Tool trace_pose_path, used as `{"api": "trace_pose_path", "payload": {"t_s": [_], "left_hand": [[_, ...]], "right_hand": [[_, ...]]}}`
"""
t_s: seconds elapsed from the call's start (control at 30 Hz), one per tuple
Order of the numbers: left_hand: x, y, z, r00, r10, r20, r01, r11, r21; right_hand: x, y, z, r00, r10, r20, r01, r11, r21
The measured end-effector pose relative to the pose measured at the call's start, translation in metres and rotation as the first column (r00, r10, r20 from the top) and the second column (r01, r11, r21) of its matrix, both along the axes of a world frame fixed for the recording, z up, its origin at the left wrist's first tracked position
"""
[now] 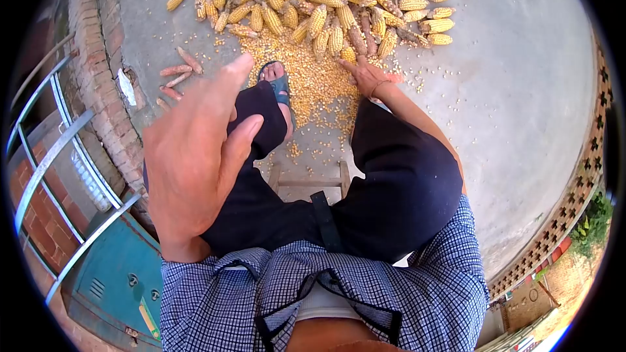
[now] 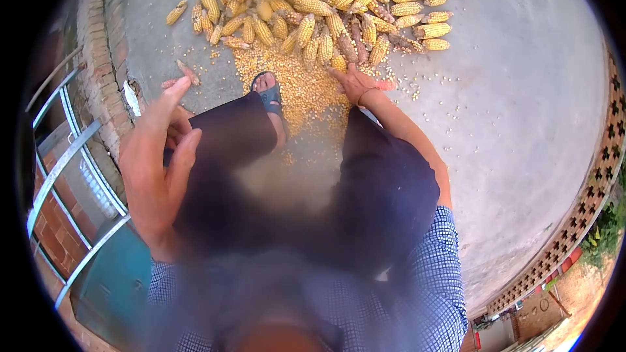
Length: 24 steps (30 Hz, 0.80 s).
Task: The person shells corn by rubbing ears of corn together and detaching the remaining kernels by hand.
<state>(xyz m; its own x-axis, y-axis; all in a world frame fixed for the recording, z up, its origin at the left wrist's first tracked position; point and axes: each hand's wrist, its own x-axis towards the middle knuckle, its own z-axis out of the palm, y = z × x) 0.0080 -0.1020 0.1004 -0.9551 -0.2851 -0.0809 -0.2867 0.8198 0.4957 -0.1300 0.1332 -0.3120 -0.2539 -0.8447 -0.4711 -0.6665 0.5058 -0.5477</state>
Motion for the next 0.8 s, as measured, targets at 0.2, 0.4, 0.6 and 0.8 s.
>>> {"api": "trace_pose_path", "payload": {"t_s": [0.2, 0.4, 0.6, 0.8], "left_hand": [[-0.002, 0.003, 0.001, 1.000, -0.001, -0.002, 0.001, 1.000, 0.009], [0.001, 0.004, 0.000, 0.998, 0.057, 0.015, -0.057, 0.998, 0.033], [-0.001, 0.002, -0.003, 1.000, -0.010, 0.006, 0.010, 1.000, -0.001], [-0.002, 0.001, -0.004, 0.999, -0.035, 0.026, 0.036, 0.999, -0.020]], "right_hand": [[0.002, 0.011, -0.011, 0.997, -0.042, -0.060, 0.032, 0.987, -0.156], [0.009, 0.022, -0.008, 0.980, -0.172, -0.100, 0.162, 0.982, -0.095], [0.014, 0.003, -0.013, 0.899, -0.407, -0.162, 0.397, 0.913, -0.092], [0.010, 0.009, -0.033, 0.937, -0.350, 0.007, 0.350, 0.937, -0.011]]}}
